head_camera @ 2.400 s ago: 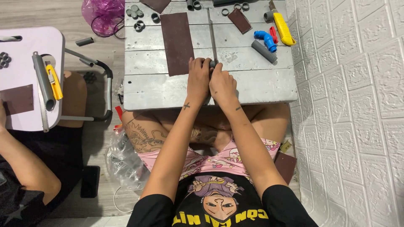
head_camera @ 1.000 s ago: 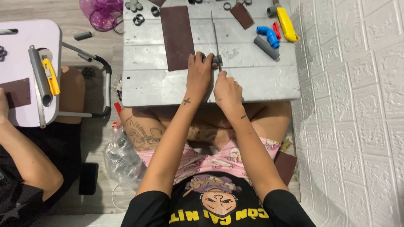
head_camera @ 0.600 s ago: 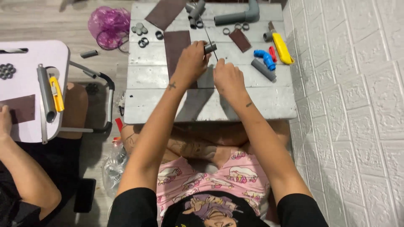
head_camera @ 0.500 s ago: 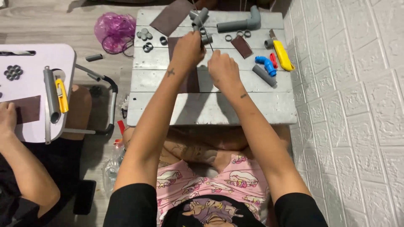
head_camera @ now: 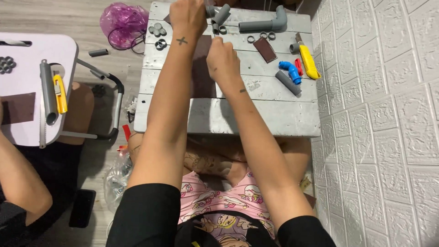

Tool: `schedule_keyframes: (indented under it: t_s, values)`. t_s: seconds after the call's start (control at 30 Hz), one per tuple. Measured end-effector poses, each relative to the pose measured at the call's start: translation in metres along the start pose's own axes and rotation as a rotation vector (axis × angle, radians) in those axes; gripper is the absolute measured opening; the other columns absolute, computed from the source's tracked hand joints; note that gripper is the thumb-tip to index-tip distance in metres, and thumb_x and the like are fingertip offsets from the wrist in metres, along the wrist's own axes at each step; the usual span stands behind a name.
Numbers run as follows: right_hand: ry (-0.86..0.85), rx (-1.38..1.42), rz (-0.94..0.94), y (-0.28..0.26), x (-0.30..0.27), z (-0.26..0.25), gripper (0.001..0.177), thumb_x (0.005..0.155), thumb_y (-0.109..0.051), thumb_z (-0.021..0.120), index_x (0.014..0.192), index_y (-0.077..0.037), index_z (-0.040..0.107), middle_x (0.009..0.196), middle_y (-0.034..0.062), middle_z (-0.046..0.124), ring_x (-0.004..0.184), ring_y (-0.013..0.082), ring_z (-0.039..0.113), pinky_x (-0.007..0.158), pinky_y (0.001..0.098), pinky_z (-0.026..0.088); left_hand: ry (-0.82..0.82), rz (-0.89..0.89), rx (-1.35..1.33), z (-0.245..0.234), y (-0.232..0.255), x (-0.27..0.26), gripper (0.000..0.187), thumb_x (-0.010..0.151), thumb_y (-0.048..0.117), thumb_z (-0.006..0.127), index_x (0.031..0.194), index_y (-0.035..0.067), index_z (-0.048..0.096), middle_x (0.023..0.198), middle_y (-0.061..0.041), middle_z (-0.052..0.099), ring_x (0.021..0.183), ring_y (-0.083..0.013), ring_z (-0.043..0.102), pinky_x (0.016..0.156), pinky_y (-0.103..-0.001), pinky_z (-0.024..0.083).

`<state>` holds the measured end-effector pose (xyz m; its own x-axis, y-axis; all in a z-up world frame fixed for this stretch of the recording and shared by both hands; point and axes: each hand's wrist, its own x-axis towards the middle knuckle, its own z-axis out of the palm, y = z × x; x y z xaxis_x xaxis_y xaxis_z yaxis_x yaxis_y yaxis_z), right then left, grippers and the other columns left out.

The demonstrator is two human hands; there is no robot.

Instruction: The person uses a small hand saw to cut a grey plastic pipe while holding it against a low wooden table by hand.

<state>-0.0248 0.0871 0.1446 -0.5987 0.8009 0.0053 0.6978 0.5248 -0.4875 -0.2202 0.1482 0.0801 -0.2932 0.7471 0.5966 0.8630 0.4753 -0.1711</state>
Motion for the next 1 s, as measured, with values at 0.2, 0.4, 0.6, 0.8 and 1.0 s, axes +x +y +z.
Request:
schedule_keyframes:
  t_s: [0.2,0.4,0.6,0.8,1.0]
  values:
    - [-0.155,0.101,0.079,-0.004,-0.072,-0.022,0.037,0.104,-0.009,0.023,0.121,0.002,0.055,0.097,0.0251,0.063,0.078,0.0436,0.065,0.066,0.0540,0.051,0.029,0.037,-0.021,0.010,0.010,-0.008,0.021,0.065,0.003,0.069,0.067,0.022,0.060,0.060,0.001,0.057,0.044,-0.0237,0.059,0.034,-0.037,0.043]
    - [-0.069,0.128,0.077,0.036,-0.098,-0.007,0.038,0.106,-0.015,0.028,0.103,0.004,0.061,0.076,0.0250,0.069,0.069,0.0380,0.074,0.062,0.0485,0.061,0.075,0.095,-0.055,0.019,0.035,-0.011,0.021,0.063,0.001,0.068,0.065,0.021,0.060,0.060,-0.001,0.057,0.043,-0.0258,0.059,0.034,-0.038,0.043]
    - [-0.065,0.120,0.128,0.048,-0.052,-0.008,0.039,0.110,-0.022,0.028,0.106,0.005,0.057,0.086,0.0245,0.064,0.067,0.0465,0.063,0.057,0.0541,0.050,0.114,0.150,-0.087,0.029,0.053,-0.019,0.021,0.060,0.000,0.067,0.064,0.019,0.060,0.060,-0.002,0.056,0.041,-0.0280,0.059,0.034,-0.039,0.043]
    - [-0.154,0.154,0.132,0.050,-0.080,-0.004,0.042,0.111,-0.023,0.025,0.097,0.004,0.054,0.076,0.0208,0.059,0.058,0.0383,0.057,0.050,0.0506,0.042,0.062,0.064,-0.094,0.057,0.042,-0.024,0.031,0.056,-0.003,0.065,0.055,0.021,0.046,0.050,0.003,0.046,0.038,-0.0203,0.051,0.032,-0.035,0.037]
    - [-0.084,0.099,0.074,0.070,-0.044,0.019,0.042,0.112,-0.026,0.028,0.101,0.003,0.056,0.075,0.0225,0.064,0.060,0.0429,0.062,0.052,0.0539,0.046,0.034,0.125,-0.067,0.045,0.045,-0.041,0.025,0.070,0.003,0.071,0.057,0.021,0.061,0.053,0.004,0.056,0.047,-0.0221,0.063,0.036,-0.036,0.045]
